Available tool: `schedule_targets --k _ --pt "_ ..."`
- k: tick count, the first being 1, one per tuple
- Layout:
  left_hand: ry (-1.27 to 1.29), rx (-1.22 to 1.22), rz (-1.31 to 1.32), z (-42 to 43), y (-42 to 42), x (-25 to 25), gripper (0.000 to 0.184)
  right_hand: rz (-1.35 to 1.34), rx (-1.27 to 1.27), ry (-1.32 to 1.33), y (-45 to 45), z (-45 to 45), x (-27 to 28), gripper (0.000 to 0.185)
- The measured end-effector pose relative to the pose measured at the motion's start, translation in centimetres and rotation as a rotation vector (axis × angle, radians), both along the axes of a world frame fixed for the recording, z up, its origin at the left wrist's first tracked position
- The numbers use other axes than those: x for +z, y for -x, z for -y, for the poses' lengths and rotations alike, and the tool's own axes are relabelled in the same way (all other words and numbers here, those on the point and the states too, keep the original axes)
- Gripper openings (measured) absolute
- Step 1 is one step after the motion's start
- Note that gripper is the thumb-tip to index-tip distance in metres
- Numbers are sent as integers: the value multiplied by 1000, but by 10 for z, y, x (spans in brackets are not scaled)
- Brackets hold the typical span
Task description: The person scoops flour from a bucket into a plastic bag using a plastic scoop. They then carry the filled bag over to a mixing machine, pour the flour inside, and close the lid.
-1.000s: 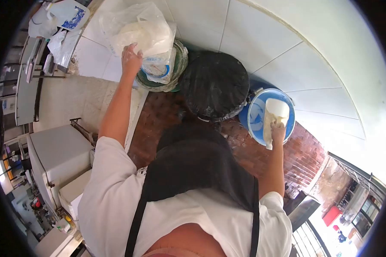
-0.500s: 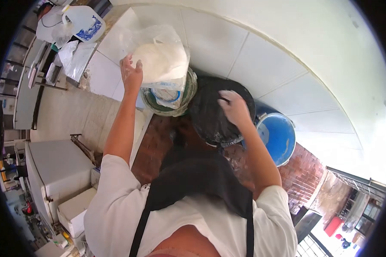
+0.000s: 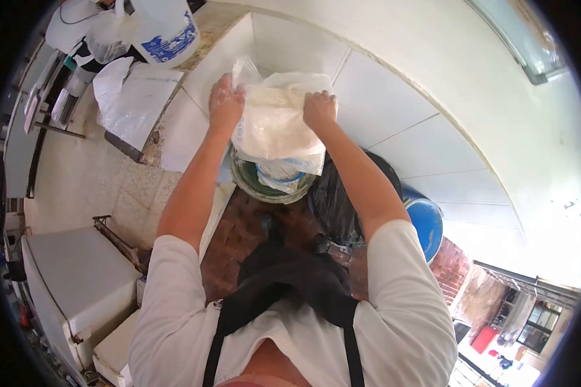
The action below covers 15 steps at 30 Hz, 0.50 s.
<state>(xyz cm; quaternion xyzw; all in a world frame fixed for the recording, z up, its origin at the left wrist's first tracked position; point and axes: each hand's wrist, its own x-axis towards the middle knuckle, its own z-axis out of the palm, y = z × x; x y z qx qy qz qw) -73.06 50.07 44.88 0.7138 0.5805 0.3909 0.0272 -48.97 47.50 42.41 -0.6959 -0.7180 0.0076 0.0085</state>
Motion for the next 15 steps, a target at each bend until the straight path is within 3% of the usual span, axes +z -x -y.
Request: schedule_targets --k 2,5,7,8,9,12,13,15 --pt "-127 -42 -3 7 -9 -7 40 -155 -73 -9 10 11 34 24" --pt "-171 -137 76 21 -34 -14 43 -631 -117 30 19 6 38 28" --pt "-243 -175 71 27 -54 -20 45 -1131 9 64 23 11 37 33" --pt "-48 -208 29 37 -59 0 45 -1379 77 97 25 11 38 36" --pt "150 -237 -5 51 -63 19 45 -1475 29 158 30 10 41 38" --pt "96 -206 -56 85 -68 25 49 -1658 -85 345 44 15 61 45" --pt "-37 -203 -39 105 -66 20 50 -1512 86 346 39 12 59 42" --pt "-317 -165 -46 148 -56 6 53 -1632 73 257 36 5 44 39"
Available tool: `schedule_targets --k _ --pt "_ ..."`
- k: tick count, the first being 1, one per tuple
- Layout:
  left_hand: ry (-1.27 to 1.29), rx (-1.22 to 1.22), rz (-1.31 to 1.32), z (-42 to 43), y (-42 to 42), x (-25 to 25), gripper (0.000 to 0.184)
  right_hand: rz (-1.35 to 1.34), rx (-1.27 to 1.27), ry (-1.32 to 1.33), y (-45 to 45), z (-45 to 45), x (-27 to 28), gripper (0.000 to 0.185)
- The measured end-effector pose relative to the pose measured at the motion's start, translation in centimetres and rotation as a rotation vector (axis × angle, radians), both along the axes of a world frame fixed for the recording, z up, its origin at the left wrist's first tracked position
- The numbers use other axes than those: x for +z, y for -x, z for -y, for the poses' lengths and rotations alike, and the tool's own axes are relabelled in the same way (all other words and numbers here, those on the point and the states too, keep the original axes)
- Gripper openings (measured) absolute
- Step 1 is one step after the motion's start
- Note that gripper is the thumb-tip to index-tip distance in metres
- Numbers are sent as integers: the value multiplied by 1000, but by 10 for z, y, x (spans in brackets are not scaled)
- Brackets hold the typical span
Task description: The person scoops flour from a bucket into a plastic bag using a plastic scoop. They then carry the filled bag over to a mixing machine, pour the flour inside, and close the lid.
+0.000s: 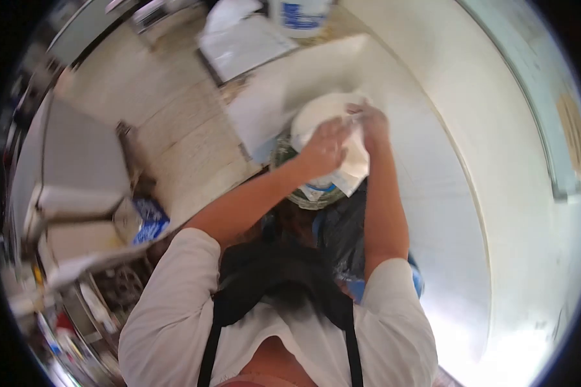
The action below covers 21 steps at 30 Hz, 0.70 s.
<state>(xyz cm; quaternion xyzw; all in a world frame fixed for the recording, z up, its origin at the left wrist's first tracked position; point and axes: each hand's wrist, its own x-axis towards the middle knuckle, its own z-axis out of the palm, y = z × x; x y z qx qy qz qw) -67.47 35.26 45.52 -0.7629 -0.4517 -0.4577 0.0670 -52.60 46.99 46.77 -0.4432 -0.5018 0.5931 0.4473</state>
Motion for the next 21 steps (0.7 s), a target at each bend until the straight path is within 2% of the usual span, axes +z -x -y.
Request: schedule_targets --k 2,3,4,5,6,8,9,10,13,14,16,19,21 --pt "39 102 17 66 10 -18 55 668 5 -359 1 14 31 42" --pt "109 180 -16 101 13 -41 54 153 23 -129 -11 -20 -15 48" --pt "178 269 -45 131 19 -68 54 214 -3 -182 12 11 23 50" --pt "277 327 -66 161 27 -96 51 77 13 -85 26 16 31 50" --pt "378 380 -69 192 36 -115 49 125 57 -54 41 29 40 48" --pt "642 383 242 243 62 -127 43 -19 175 -46 76 67 45 47" --pt "747 363 422 268 72 -130 40 37 199 -35 93 91 54 46" --pt "755 399 564 290 82 -134 38 93 211 -31 108 116 63 44" --pt "859 456 981 357 123 -144 42 146 558 -111 137 188 91 32" --pt "897 483 1123 380 139 -148 45 136 585 -106 149 218 93 27" --pt "815 546 1875 437 151 -136 51 123 629 -95 170 293 99 21" --pt "594 660 2059 537 170 -164 58 187 772 -113 194 407 94 20" --pt "477 738 2174 613 176 -186 64 70 1038 24 216 464 77 18"
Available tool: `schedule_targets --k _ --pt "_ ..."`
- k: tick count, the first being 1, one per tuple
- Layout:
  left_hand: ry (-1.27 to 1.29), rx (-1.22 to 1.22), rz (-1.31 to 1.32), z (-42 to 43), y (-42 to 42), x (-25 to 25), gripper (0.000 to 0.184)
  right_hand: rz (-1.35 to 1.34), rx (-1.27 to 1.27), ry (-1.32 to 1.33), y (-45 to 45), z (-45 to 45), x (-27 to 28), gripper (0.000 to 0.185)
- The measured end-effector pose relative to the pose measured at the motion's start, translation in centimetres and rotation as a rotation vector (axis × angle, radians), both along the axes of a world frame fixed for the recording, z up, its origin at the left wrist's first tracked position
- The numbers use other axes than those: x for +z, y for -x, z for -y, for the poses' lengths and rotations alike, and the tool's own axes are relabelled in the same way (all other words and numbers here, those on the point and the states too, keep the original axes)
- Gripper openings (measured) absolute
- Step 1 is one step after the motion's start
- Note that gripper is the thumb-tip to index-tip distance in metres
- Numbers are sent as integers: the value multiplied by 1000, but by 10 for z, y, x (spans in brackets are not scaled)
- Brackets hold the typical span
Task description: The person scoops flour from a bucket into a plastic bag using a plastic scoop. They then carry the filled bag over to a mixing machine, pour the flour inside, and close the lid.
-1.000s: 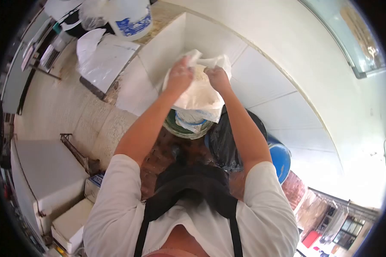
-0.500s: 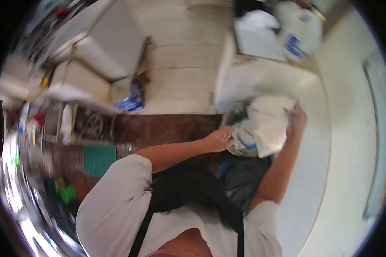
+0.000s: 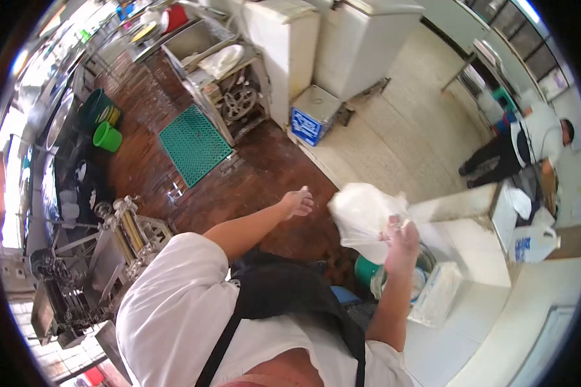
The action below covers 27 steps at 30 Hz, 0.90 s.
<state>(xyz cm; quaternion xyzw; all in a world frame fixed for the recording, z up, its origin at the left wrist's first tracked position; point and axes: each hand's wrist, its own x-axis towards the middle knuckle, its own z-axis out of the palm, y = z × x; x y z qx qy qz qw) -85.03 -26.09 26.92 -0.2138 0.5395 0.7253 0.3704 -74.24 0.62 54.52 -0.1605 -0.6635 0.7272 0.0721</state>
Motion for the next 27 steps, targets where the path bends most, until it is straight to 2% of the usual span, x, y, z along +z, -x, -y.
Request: schedule_targets --k 1,4,6,7,8,9,11,12,13,15,16,17,19,22,23,25,27 --pt "-6 93 11 40 -1 -6 62 -14 127 92 12 31 -10 18" --pt "-14 336 40 164 -21 -24 56 39 203 162 58 157 -26 22" --pt "34 543 92 244 -31 -31 46 48 341 90 80 256 -8 27" --pt "66 634 171 287 -38 -55 40 58 478 84 97 293 -20 29" --pt "-76 838 85 328 -50 -77 38 14 576 181 110 345 -8 33" --pt "-206 1053 -6 391 -61 -87 36 78 831 179 143 420 -7 37" --pt "-204 1222 2 450 -75 -48 35 30 1008 103 169 498 -6 38" --pt "-233 1241 -28 483 -83 -63 34 21 1031 191 173 541 10 37" --pt "-235 1348 -110 504 -84 -57 35 27 1122 192 183 575 15 35" --pt "-75 1478 -97 542 -83 -15 35 -37 1267 129 205 640 10 41" --pt "-79 1522 -115 563 -85 -15 36 -100 1252 108 211 672 21 38" --pt "-68 1584 -156 581 -84 -15 36 -156 1313 -81 223 699 26 39" --pt "-67 1674 -148 612 -82 -5 37 -179 1387 -193 245 754 27 41" --pt "38 1733 -134 652 -72 -2 37 -199 1516 -15 274 827 38 41" --pt "13 1749 -179 661 -71 -1 37 -199 1565 -57 286 849 38 41" --pt "-51 1777 -274 683 -56 -3 37 -545 1500 6 307 905 22 40" --pt "-6 1839 -283 703 -44 -14 37 -356 1649 -4 333 935 35 40"
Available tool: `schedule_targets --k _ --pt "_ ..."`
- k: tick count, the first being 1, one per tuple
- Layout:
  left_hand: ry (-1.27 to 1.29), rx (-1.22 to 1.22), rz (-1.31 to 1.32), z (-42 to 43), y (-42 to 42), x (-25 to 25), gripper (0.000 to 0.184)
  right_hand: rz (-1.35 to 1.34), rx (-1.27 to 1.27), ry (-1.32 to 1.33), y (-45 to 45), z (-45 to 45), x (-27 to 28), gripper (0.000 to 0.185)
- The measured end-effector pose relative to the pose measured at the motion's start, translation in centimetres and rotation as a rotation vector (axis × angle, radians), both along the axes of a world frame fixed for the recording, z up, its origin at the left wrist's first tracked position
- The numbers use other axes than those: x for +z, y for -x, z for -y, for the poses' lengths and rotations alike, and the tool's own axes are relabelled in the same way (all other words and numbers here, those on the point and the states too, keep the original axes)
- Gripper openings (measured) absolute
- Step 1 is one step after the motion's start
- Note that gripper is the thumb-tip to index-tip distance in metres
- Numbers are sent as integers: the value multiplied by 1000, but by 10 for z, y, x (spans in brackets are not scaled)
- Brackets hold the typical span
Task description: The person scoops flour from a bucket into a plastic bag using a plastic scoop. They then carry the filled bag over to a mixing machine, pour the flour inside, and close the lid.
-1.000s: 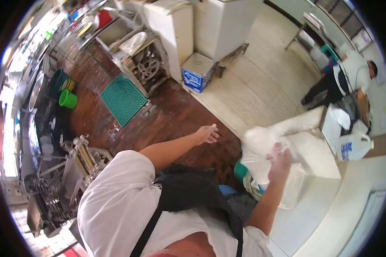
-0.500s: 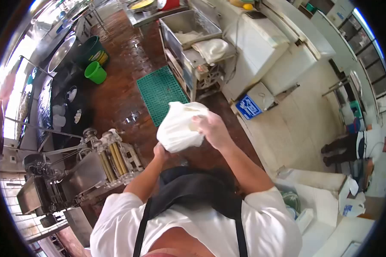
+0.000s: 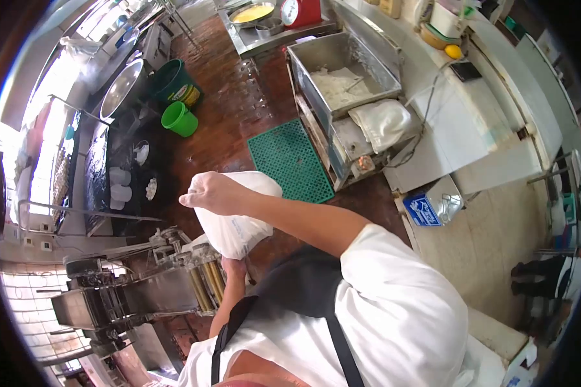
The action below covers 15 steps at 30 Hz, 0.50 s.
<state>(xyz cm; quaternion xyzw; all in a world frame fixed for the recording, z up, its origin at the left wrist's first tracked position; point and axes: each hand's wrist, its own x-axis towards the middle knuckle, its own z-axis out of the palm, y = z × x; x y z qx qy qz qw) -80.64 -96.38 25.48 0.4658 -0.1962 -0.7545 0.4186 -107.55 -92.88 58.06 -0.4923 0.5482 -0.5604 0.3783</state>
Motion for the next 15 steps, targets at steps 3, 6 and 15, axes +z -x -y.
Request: schedule_targets --k 3,6,15 --pt "50 11 59 35 27 -1 38 91 70 -68 44 45 9 39" --pt "92 -9 73 77 85 34 40 128 19 -38 99 86 11 38" --pt "363 -401 68 278 308 100 27 273 -533 45 327 168 0 25"
